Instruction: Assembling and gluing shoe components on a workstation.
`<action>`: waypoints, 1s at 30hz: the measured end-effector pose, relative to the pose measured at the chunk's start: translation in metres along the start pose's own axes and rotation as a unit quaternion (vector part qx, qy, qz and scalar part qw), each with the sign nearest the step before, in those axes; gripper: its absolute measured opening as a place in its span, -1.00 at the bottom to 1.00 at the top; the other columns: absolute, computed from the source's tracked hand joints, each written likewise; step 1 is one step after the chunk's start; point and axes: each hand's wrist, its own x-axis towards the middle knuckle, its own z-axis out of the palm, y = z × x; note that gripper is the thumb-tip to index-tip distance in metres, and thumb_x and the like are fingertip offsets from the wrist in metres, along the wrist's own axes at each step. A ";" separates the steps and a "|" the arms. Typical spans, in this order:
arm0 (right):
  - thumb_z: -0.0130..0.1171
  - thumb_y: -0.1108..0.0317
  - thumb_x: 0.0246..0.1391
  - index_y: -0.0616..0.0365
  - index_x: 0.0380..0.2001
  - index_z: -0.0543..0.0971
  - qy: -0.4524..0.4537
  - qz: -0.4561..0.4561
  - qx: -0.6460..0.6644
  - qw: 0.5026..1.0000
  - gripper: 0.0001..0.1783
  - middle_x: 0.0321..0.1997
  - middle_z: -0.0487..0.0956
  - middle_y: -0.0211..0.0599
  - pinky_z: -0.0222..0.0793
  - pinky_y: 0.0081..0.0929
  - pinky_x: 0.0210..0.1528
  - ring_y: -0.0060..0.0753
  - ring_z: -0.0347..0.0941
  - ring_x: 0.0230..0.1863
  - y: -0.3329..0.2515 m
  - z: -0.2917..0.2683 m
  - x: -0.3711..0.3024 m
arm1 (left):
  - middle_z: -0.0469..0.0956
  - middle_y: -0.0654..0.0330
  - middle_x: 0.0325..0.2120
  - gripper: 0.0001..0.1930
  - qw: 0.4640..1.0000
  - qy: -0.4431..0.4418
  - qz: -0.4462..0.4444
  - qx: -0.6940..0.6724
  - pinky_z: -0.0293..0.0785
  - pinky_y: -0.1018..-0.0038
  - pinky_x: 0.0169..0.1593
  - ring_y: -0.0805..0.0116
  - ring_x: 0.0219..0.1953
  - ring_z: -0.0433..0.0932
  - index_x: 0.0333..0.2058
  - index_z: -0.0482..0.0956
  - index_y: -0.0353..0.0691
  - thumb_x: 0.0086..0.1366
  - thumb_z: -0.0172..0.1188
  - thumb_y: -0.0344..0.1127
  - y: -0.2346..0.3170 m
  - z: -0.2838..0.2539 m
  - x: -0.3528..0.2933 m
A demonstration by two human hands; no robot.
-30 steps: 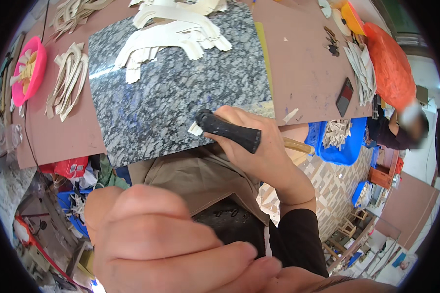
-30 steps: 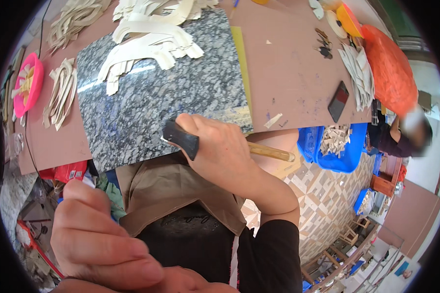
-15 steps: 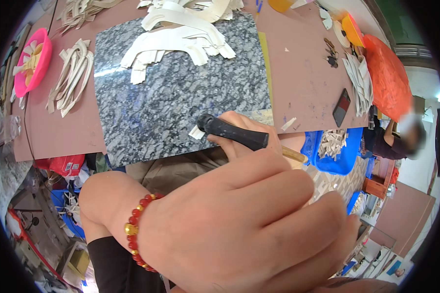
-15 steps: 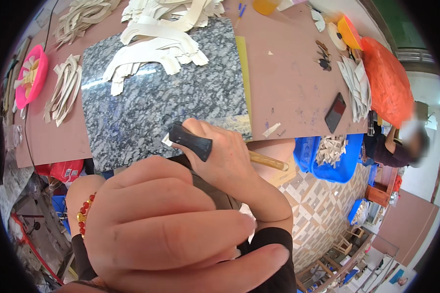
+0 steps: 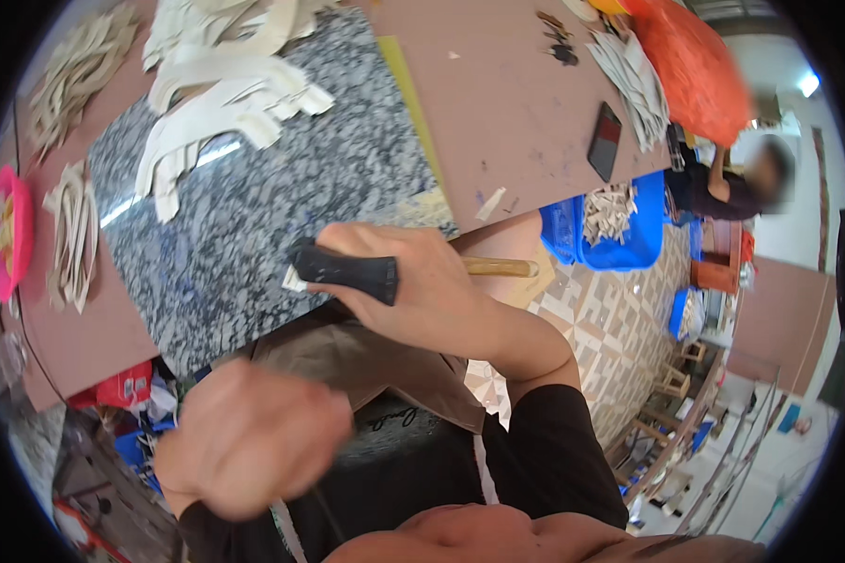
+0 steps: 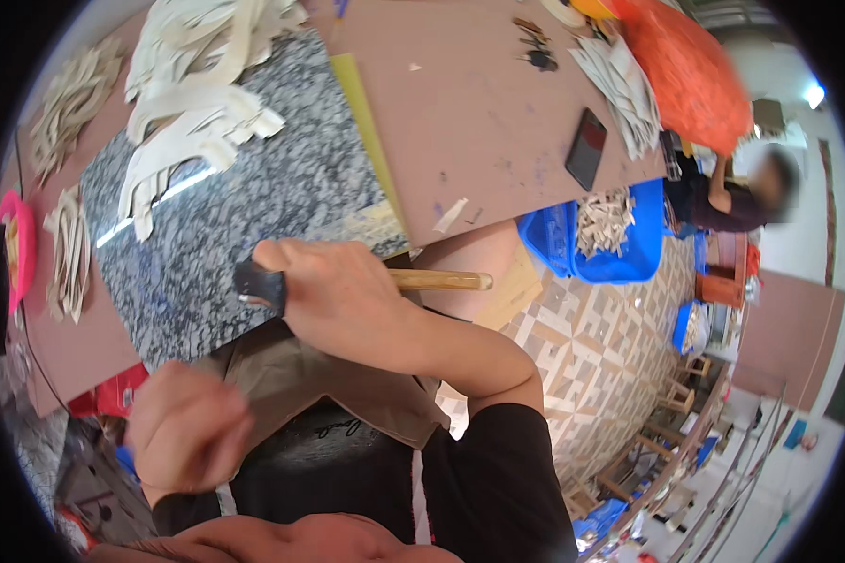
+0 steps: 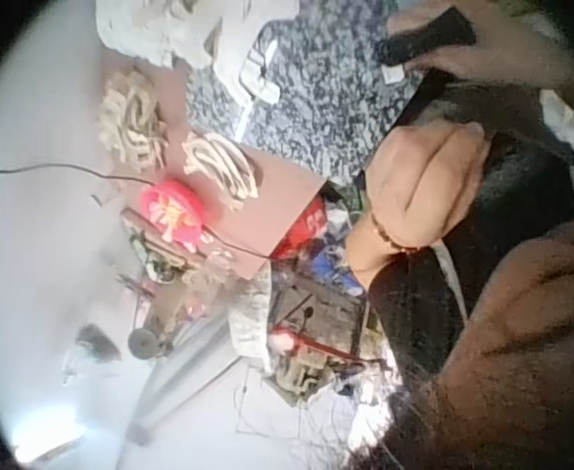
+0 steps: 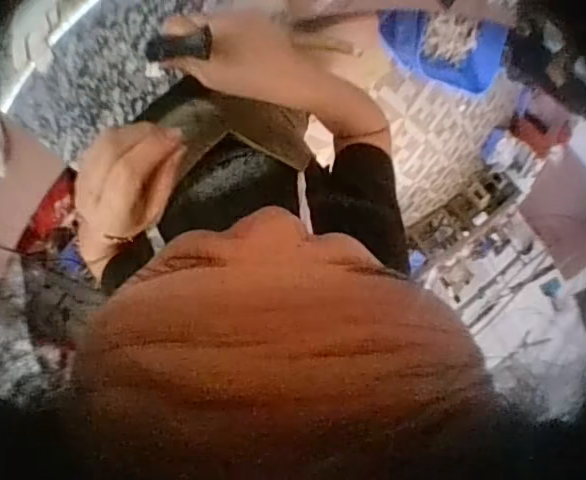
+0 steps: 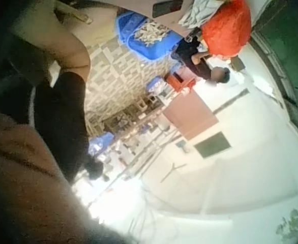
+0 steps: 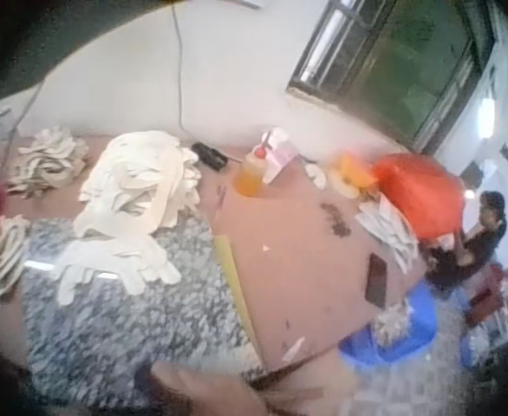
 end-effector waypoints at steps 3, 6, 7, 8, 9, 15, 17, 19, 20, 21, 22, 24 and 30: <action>0.31 0.26 0.22 0.10 -0.23 0.48 -0.002 -0.012 -0.021 1.000 -0.77 -0.41 0.54 -0.19 0.47 -0.15 -0.34 0.03 0.58 -0.33 0.012 0.001 0.006 | 0.58 0.10 -0.37 -0.67 0.996 -0.075 -0.038 -0.009 0.55 0.28 -0.35 0.04 -0.38 0.60 -0.24 0.67 -0.24 -0.03 0.53 -0.54 -0.063 0.064 -0.035; 0.22 0.21 0.24 0.11 -0.27 0.48 -0.018 -0.033 -0.093 0.995 -0.78 -0.41 0.59 -0.21 0.53 -0.15 -0.37 -0.02 0.63 -0.37 0.009 0.005 0.010 | 0.57 0.01 -0.19 -0.63 0.996 -0.042 0.023 0.079 0.53 0.18 -0.16 -0.05 -0.18 0.59 -0.15 0.65 -0.27 0.04 0.53 -0.42 -0.080 0.096 -0.042; 0.22 0.21 0.24 0.11 -0.27 0.48 -0.003 -0.027 -0.095 0.995 -0.78 -0.41 0.59 -0.21 0.53 -0.15 -0.37 -0.02 0.63 -0.37 0.010 0.003 0.012 | 0.57 0.01 -0.19 -0.63 0.995 -0.051 0.036 0.077 0.53 0.18 -0.16 -0.05 -0.18 0.59 -0.15 0.65 -0.27 0.04 0.53 -0.42 -0.081 0.106 -0.042; 0.24 0.21 0.22 0.09 -0.27 0.49 -0.029 -0.040 -0.126 0.991 -0.79 -0.42 0.60 -0.22 0.54 -0.11 -0.37 0.00 0.64 -0.37 0.010 0.002 0.016 | 0.54 -0.03 -0.07 -0.56 0.988 -0.059 -0.001 0.142 0.45 0.08 -0.01 -0.11 -0.03 0.53 -0.07 0.63 -0.27 0.05 0.53 -0.40 -0.079 0.112 -0.043; 0.26 0.21 0.21 0.08 -0.26 0.50 -0.054 -0.052 -0.157 0.985 -0.79 -0.42 0.61 -0.22 0.54 -0.08 -0.37 0.02 0.64 -0.38 0.010 0.000 0.020 | 0.51 -0.08 0.04 -0.50 0.975 -0.064 -0.038 0.208 0.37 -0.03 0.13 -0.18 0.11 0.46 0.00 0.60 -0.28 0.06 0.53 -0.37 -0.078 0.117 -0.044; 0.30 0.15 0.19 0.01 -0.21 0.59 0.078 0.002 -0.096 0.992 -0.78 -0.40 0.66 -0.19 0.54 -0.06 -0.32 0.08 0.64 -0.35 0.027 -0.025 0.013 | 0.44 0.04 0.18 -0.20 0.930 -0.149 -0.041 0.333 0.22 -0.05 0.28 -0.06 0.24 0.37 0.16 0.58 -0.15 0.12 0.30 0.36 -0.081 0.098 -0.019; 0.32 0.13 0.20 0.02 -0.21 0.60 0.089 0.040 -0.088 0.991 -0.76 -0.41 0.66 -0.17 0.53 -0.08 -0.31 0.11 0.62 -0.33 0.029 -0.033 0.006 | 0.43 0.04 0.21 -0.24 0.927 -0.170 -0.017 0.333 0.17 -0.08 0.35 -0.06 0.30 0.34 0.20 0.58 -0.04 0.17 0.27 0.35 -0.092 0.078 -0.014; 0.33 0.11 0.20 0.02 -0.22 0.61 0.101 0.029 -0.116 0.988 -0.75 -0.42 0.66 -0.18 0.52 -0.09 -0.31 0.10 0.62 -0.32 0.041 -0.035 -0.002 | 0.42 0.00 0.25 -0.33 0.943 -0.205 -0.018 0.263 0.18 -0.11 0.38 -0.08 0.37 0.35 0.09 0.62 -0.05 0.16 0.31 0.30 -0.110 0.054 -0.012; 0.35 0.11 0.20 0.03 -0.22 0.62 0.091 0.045 -0.114 0.988 -0.74 -0.42 0.66 -0.18 0.50 -0.10 -0.29 0.11 0.61 -0.31 0.044 -0.035 -0.004 | 0.46 -0.02 0.22 -0.37 0.947 -0.228 0.005 0.224 0.20 -0.12 0.38 -0.09 0.35 0.39 0.03 0.62 -0.09 0.16 0.35 0.26 -0.121 0.040 -0.010; 0.35 0.11 0.20 0.03 -0.22 0.62 0.091 0.041 -0.117 0.988 -0.74 -0.42 0.66 -0.18 0.50 -0.10 -0.29 0.11 0.61 -0.31 0.048 -0.036 -0.004 | 0.49 -0.03 0.19 -0.41 0.950 -0.251 0.029 0.185 0.22 -0.13 0.37 -0.11 0.33 0.42 -0.03 0.62 -0.14 0.16 0.38 0.22 -0.130 0.028 -0.005; 0.34 0.11 0.20 0.04 -0.21 0.62 0.076 0.062 -0.112 0.989 -0.74 -0.43 0.65 -0.19 0.50 -0.10 -0.27 0.10 0.61 -0.31 0.049 -0.035 -0.003 | 0.49 -0.03 0.19 -0.41 0.950 -0.246 0.025 0.191 0.22 -0.13 0.37 -0.11 0.33 0.42 -0.03 0.62 -0.14 0.16 0.38 0.22 -0.134 0.015 0.001; 0.34 0.11 0.20 0.04 -0.20 0.62 0.066 0.089 -0.114 0.987 -0.73 -0.44 0.65 -0.20 0.49 -0.10 -0.25 0.09 0.61 -0.30 0.049 -0.035 -0.005 | 0.56 -0.06 0.11 -0.49 0.946 -0.307 0.054 0.092 0.33 -0.03 0.32 -0.14 0.26 0.48 -0.10 0.60 -0.19 0.21 0.41 0.11 -0.136 0.000 0.018; 0.31 0.07 0.24 0.14 -0.17 0.54 0.089 0.090 -0.102 0.987 -0.65 -0.40 0.65 -0.07 0.50 0.01 -0.27 0.19 0.61 -0.26 0.054 -0.030 -0.014 | 0.57 -0.11 -0.05 -0.48 0.964 -0.177 -0.056 0.189 0.54 0.20 0.04 -0.15 -0.01 0.57 0.04 0.51 -0.32 0.18 0.48 -0.23 -0.117 0.039 0.026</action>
